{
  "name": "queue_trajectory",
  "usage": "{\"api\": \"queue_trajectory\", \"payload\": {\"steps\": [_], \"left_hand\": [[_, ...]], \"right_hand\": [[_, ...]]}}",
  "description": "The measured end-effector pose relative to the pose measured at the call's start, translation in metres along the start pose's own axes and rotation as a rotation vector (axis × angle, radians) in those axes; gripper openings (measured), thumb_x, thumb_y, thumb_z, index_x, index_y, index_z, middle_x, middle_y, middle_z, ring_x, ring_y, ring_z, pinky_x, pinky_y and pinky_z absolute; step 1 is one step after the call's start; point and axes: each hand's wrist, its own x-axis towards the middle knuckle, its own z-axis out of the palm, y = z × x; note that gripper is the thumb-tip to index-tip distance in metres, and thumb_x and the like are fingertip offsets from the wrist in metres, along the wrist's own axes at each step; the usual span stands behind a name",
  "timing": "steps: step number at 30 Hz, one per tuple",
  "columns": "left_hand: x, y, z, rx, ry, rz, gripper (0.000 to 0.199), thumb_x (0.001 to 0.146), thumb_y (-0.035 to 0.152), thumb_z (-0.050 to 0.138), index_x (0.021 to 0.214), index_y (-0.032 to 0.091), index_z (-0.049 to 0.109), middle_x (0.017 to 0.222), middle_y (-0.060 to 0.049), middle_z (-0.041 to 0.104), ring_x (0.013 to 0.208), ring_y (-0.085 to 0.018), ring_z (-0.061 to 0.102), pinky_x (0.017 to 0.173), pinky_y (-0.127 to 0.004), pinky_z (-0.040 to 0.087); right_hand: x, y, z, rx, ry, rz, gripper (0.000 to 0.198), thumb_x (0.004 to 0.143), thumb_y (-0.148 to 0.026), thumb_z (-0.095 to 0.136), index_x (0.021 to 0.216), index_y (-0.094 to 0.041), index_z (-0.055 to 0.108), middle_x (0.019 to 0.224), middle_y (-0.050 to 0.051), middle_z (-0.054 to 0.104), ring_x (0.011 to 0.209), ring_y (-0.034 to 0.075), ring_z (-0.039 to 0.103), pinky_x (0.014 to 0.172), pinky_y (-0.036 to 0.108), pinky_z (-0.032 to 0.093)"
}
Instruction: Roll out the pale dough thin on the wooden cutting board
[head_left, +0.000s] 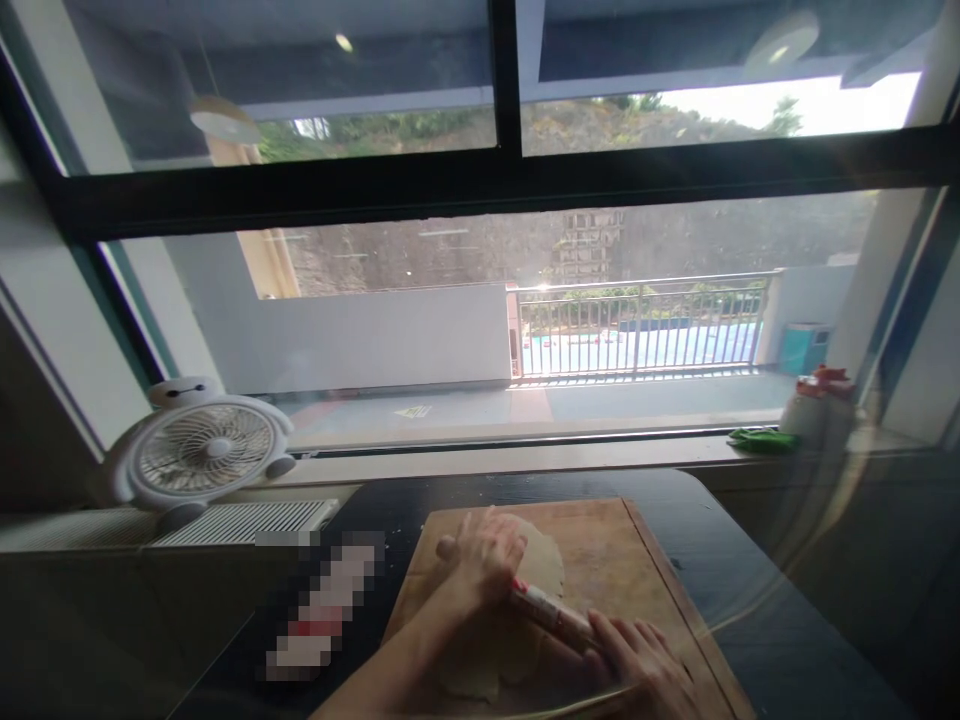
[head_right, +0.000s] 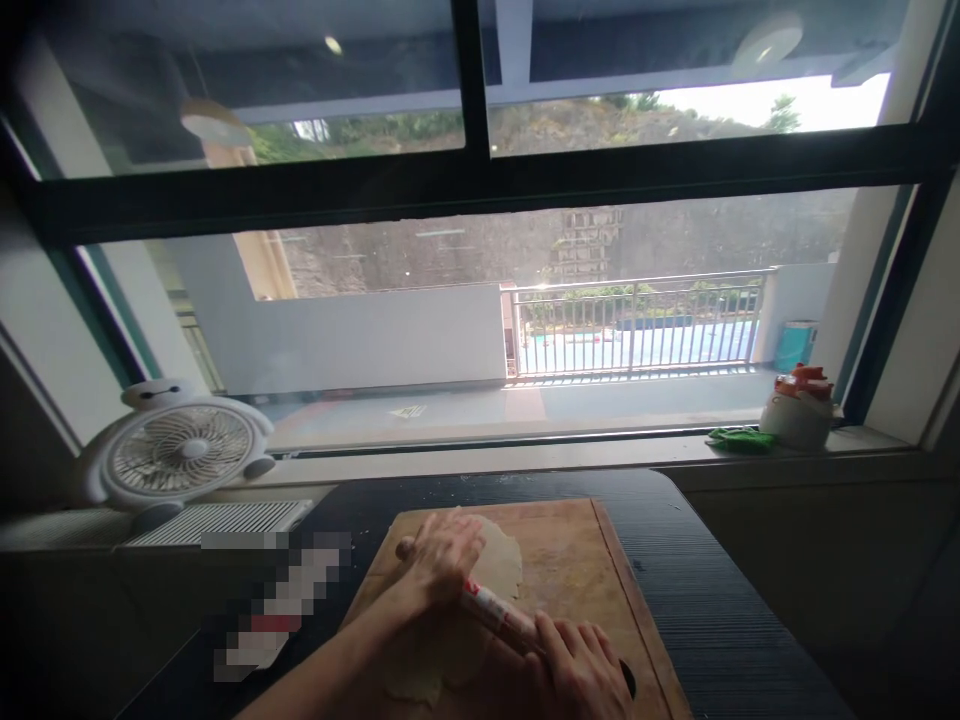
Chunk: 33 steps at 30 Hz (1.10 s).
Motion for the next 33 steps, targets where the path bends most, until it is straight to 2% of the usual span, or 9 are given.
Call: {"api": "queue_trajectory", "payload": {"steps": [6,10,14,19,22,25,28,33], "left_hand": [[0.07,0.008,0.021,-0.073,-0.13,-0.063,0.057,0.088,0.053,0.017,0.124,0.024,0.05,0.133,-0.008,0.049,0.128,-0.029,0.032,0.102,-0.057,0.021],[0.089,0.01,0.028,-0.11,-0.116,-0.041,0.06,0.089,0.055,0.017,0.115,0.019,0.057,0.122,-0.014,0.056,0.121,-0.03,0.039,0.099,-0.056,0.025],[0.078,0.011,0.023,-0.096,-0.043,-0.017,0.052,0.09,0.049,0.021,0.106,0.021,0.061,0.113,-0.011,0.061,0.117,-0.029,0.043,0.096,-0.052,0.029],[0.027,0.003,0.005,-0.043,0.067,0.053,0.04,0.091,0.038,0.027,0.106,0.026,0.062,0.11,-0.005,0.063,0.115,-0.024,0.046,0.097,-0.046,0.031],[-0.01,-0.006,-0.004,0.005,0.119,0.119,0.039,0.091,0.038,0.028,0.112,0.029,0.06,0.123,-0.001,0.058,0.12,-0.024,0.042,0.104,-0.047,0.024],[-0.031,-0.012,-0.007,0.048,0.07,0.129,0.042,0.091,0.041,0.027,0.122,0.03,0.053,0.135,0.0,0.048,0.127,-0.024,0.036,0.108,-0.049,0.017],[-0.024,-0.009,-0.006,0.061,0.029,0.104,0.044,0.091,0.043,0.026,0.124,0.029,0.052,0.136,-0.001,0.047,0.129,-0.025,0.034,0.108,-0.049,0.016],[0.031,0.006,0.006,0.007,-0.016,0.032,0.051,0.09,0.051,0.019,0.124,0.03,0.05,0.133,0.0,0.05,0.13,-0.025,0.031,0.105,-0.053,0.02]], "right_hand": [[0.013,0.018,0.005,-0.058,0.067,0.019,0.026,0.091,-0.033,0.036,0.103,-0.022,0.055,0.079,0.0,0.065,0.067,0.013,0.061,0.064,0.024,0.045],[0.014,0.023,0.007,-0.061,0.053,0.001,0.023,0.089,-0.029,0.039,0.103,-0.022,0.056,0.079,-0.001,0.066,0.065,0.013,0.061,0.062,0.024,0.046],[0.009,0.019,0.002,-0.028,-0.033,0.034,0.026,0.082,-0.024,0.047,0.107,-0.024,0.056,0.085,0.0,0.066,0.072,0.015,0.062,0.065,0.024,0.048],[0.005,0.003,-0.015,0.05,-0.015,0.009,0.032,0.082,-0.022,0.044,0.113,-0.025,0.054,0.088,0.001,0.066,0.073,0.015,0.062,0.068,0.024,0.048],[0.001,-0.003,-0.019,0.083,-0.027,-0.024,0.034,0.082,-0.021,0.045,0.114,-0.026,0.054,0.09,0.0,0.066,0.075,0.014,0.062,0.07,0.022,0.047],[-0.005,-0.003,-0.014,0.101,-0.043,-0.038,0.033,0.083,-0.023,0.047,0.115,-0.026,0.054,0.092,-0.001,0.066,0.076,0.013,0.061,0.074,0.023,0.046],[-0.007,0.002,-0.006,0.106,-0.027,-0.049,0.032,0.085,-0.027,0.047,0.116,-0.024,0.053,0.092,-0.001,0.066,0.076,0.014,0.061,0.078,0.025,0.045],[-0.003,0.015,0.004,0.068,-0.046,0.05,0.029,0.088,-0.032,0.044,0.113,-0.022,0.053,0.089,0.001,0.066,0.079,0.016,0.061,0.075,0.026,0.045]]}}
